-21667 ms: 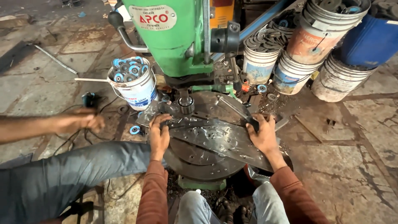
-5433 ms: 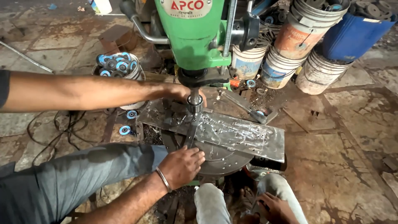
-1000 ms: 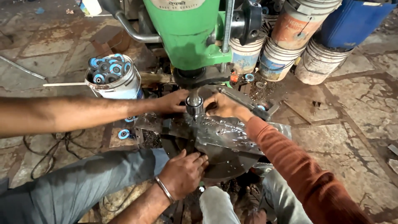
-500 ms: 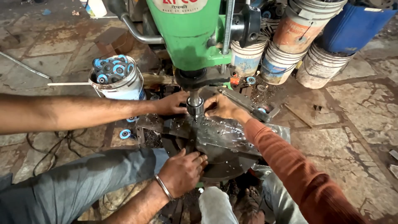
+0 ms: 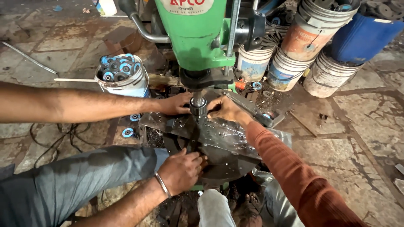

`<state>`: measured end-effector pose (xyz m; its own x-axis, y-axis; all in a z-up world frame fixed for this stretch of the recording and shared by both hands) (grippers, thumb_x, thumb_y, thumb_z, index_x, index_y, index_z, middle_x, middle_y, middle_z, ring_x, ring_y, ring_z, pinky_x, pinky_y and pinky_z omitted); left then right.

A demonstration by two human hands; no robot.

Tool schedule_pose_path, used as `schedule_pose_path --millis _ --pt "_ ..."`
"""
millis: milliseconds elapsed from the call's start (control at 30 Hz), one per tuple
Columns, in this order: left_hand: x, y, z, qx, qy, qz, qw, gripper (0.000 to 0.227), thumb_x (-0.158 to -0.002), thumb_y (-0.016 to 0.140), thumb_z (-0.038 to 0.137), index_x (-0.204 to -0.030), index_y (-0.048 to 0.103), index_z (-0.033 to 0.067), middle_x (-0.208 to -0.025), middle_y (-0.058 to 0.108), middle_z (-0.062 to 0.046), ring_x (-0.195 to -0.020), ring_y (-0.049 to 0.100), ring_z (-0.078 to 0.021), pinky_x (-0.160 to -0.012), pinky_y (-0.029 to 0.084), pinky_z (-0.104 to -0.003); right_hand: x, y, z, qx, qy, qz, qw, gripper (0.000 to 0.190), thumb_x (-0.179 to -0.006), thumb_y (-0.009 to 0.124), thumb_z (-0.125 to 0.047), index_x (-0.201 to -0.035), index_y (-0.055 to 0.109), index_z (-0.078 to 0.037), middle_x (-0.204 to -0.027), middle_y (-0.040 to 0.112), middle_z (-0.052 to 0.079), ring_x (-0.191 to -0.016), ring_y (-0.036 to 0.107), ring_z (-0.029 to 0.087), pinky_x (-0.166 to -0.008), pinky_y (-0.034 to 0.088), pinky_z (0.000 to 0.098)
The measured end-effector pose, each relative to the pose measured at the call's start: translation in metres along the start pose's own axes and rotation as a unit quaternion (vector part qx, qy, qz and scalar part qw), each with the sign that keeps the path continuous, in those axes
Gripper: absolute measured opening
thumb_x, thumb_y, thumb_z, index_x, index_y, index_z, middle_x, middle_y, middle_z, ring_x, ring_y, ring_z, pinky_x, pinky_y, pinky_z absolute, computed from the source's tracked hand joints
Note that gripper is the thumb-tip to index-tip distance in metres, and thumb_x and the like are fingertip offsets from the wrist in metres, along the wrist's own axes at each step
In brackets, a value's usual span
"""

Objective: Drilling multiple holes into a metal plate using a drill press.

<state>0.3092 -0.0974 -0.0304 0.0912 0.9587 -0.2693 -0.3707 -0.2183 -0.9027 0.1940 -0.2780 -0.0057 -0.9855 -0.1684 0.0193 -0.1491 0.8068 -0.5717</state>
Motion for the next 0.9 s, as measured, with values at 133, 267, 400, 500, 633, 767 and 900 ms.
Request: schedule_pose_path --millis 133,267,400,500,633,767,900 --pt "-0.006 -0.008 0.016 0.019 -0.035 -0.009 0.999 0.052 -0.098 0.063 0.033 -0.143 0.055 0.0072 -0.162 0.038 -0.02 -0.138 0.044 -0.0391 -0.116 0.033 -0.05 0.004 0.0 -0.002 -0.005 -0.005 0.007 1.0 0.023 -0.076 0.088 -0.01 -0.098 0.08 -0.008 -0.092 0.078 0.0 -0.082 0.069 0.01 -0.08 0.056 0.0295" --pt "-0.005 -0.006 0.013 0.019 -0.022 -0.017 0.999 0.052 -0.097 0.063 0.031 -0.143 0.055 0.0067 -0.161 0.038 -0.019 -0.135 0.045 -0.0385 -0.116 0.034 -0.049 0.005 0.001 0.0 -0.017 -0.011 0.006 1.0 0.023 -0.077 0.086 -0.009 -0.099 0.079 -0.008 -0.091 0.079 0.0 -0.082 0.069 0.01 -0.08 0.057 0.0288" --pt "-0.006 -0.009 0.017 0.032 -0.022 -0.024 0.999 0.051 -0.1 0.062 0.032 -0.143 0.054 0.0072 -0.162 0.039 -0.017 -0.138 0.044 -0.0384 -0.117 0.032 -0.05 0.006 0.002 -0.001 -0.021 -0.016 0.004 1.0 0.024 -0.078 0.085 -0.009 -0.101 0.079 -0.008 -0.092 0.08 0.0 -0.083 0.07 0.009 -0.081 0.057 0.0283" --pt "-0.007 -0.014 0.027 0.033 -0.006 -0.021 0.999 0.05 -0.103 0.06 0.032 -0.146 0.054 0.0073 -0.164 0.036 -0.018 -0.142 0.04 -0.0402 -0.119 0.029 -0.051 0.014 -0.003 -0.015 0.008 -0.016 0.007 1.0 0.026 -0.078 0.085 -0.01 -0.103 0.08 -0.009 -0.095 0.08 -0.001 -0.084 0.069 0.009 -0.082 0.056 0.0284" --pt "-0.008 -0.013 0.024 0.02 -0.001 -0.012 1.0 0.051 -0.103 0.06 0.035 -0.146 0.053 0.008 -0.163 0.038 -0.016 -0.143 0.041 -0.039 -0.12 0.03 -0.051 0.021 -0.006 -0.026 0.033 -0.014 0.01 0.999 0.027 -0.078 0.086 -0.012 -0.105 0.08 -0.009 -0.096 0.08 0.0 -0.085 0.069 0.01 -0.082 0.056 0.0291" --pt "-0.008 -0.012 0.026 0.023 -0.01 -0.02 0.999 0.048 -0.103 0.059 0.036 -0.143 0.056 0.01 -0.162 0.04 -0.016 -0.143 0.042 -0.0386 -0.12 0.031 -0.051 0.018 -0.005 -0.02 0.027 -0.027 0.003 0.999 0.029 -0.08 0.085 -0.014 -0.107 0.08 -0.01 -0.1 0.08 0.0 -0.088 0.07 0.011 -0.085 0.056 0.0292" --pt "-0.006 -0.008 0.018 0.019 -0.05 -0.037 0.998 0.048 -0.102 0.058 0.035 -0.142 0.056 0.0092 -0.158 0.041 -0.018 -0.138 0.042 -0.0389 -0.118 0.031 -0.051 0.009 0.0 -0.007 0.006 0.0 -0.013 1.0 0.028 -0.084 0.08 -0.013 -0.112 0.079 -0.014 -0.101 0.08 0.002 -0.089 0.071 0.014 -0.087 0.057 0.0307"
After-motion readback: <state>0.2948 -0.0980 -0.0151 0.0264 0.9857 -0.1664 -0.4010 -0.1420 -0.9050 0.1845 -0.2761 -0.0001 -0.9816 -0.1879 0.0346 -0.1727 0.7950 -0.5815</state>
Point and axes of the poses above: each hand's wrist, its own x-axis away from the middle knuckle, its own y-axis out of the palm, z = x × y, the point moved 6 cm from there along -x, towards the middle knuckle
